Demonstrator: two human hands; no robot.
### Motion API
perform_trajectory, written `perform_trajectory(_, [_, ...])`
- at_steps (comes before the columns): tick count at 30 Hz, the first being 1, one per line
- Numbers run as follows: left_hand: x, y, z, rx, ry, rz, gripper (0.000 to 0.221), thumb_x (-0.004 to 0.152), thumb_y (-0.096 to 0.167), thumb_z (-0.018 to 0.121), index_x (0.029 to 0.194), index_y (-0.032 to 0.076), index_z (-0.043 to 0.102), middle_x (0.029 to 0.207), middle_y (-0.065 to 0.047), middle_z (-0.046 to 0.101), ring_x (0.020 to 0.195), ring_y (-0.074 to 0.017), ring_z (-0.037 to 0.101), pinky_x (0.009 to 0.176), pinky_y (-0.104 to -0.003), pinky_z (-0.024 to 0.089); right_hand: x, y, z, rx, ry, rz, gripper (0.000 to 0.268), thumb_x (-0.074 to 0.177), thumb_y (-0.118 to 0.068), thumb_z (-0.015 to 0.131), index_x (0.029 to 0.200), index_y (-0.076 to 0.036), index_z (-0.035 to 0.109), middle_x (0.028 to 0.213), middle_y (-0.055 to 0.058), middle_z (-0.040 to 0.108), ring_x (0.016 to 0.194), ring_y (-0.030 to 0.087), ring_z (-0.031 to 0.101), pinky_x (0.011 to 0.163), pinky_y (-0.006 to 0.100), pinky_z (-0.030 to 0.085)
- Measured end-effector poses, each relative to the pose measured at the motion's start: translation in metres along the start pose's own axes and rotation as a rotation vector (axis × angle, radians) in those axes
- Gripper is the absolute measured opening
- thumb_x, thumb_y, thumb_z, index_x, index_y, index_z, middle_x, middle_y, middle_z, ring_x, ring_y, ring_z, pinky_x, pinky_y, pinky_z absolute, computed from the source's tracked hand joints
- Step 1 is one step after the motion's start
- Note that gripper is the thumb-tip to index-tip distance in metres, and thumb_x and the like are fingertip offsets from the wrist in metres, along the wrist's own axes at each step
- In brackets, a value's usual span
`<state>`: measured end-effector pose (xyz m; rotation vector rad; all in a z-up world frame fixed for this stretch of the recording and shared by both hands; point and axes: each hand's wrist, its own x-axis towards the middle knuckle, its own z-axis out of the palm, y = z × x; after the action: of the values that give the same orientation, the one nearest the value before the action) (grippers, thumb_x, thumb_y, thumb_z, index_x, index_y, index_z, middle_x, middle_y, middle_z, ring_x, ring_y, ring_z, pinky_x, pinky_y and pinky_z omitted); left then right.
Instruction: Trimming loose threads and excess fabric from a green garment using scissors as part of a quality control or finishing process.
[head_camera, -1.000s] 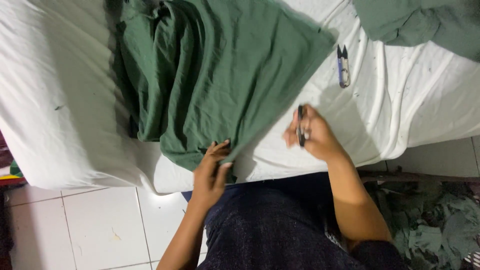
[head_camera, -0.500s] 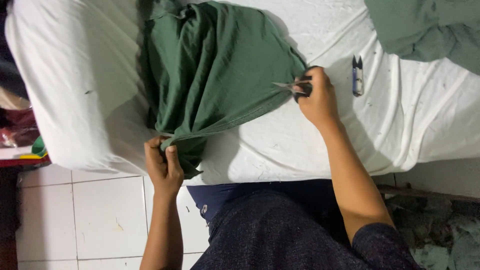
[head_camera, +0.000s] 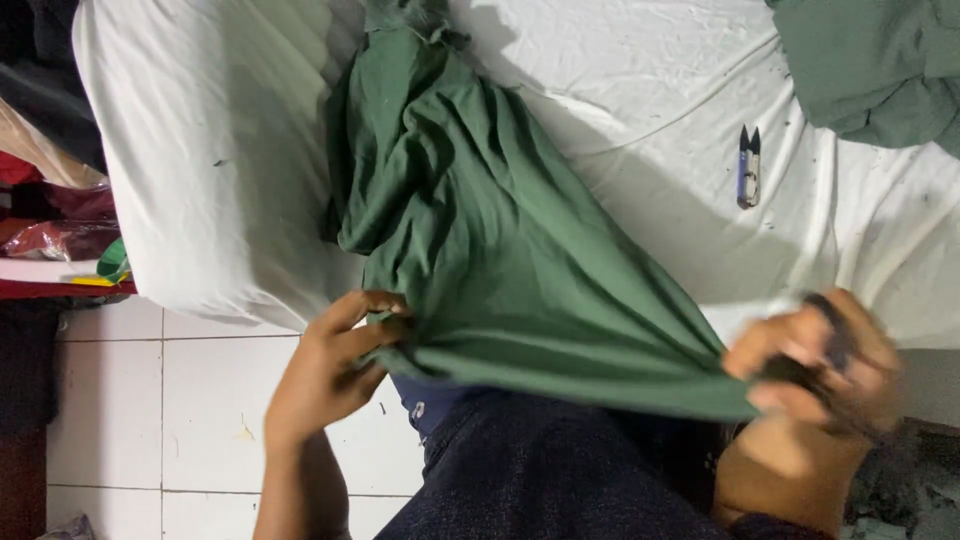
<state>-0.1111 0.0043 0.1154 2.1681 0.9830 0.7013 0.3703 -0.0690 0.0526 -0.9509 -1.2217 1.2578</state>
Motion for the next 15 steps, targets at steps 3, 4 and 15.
perform_trajectory(3, [-0.002,0.014,-0.024,-0.321,0.009,0.152,0.041,0.106,0.035,0.046,0.098,-0.002,0.063,0.091,-0.013,0.071,0.080,-0.0282,0.074,0.073,-0.038,0.061,0.059,-0.062,0.009,0.014,-0.479,-0.292,0.036,0.083,-0.029,0.076,0.092,-0.023,0.042,0.052,0.005,0.067,0.037,0.022,0.055,0.038,0.033,0.055])
perform_trajectory(4, [-0.004,0.005,-0.028,-0.320,0.010,0.150,0.041,0.106,0.035,0.046,0.098,-0.002,0.063,0.091,-0.013,0.071,0.080,-0.0282,0.074,0.073,-0.038,0.061,0.065,-0.044,-0.023,0.015,-0.480,-0.291,0.036,0.083,-0.029,0.076,0.092,-0.023,0.042,0.052,0.005,0.067,0.037,0.022,0.055,0.038,0.033,0.055])
perform_trajectory(15, [0.070,-0.061,-0.011,0.544,0.660,-0.165,0.031,0.101,0.003,0.073,0.128,0.001,0.057,0.125,-0.020,0.055,0.117,-0.0382,0.054,0.096,-0.049,0.048,0.165,0.067,0.035,-0.827,0.453,-0.217,0.056,0.102,0.005,0.084,0.124,-0.010,0.034,0.110,0.014,0.052,0.097,0.027,0.061,0.077,0.036,0.053])
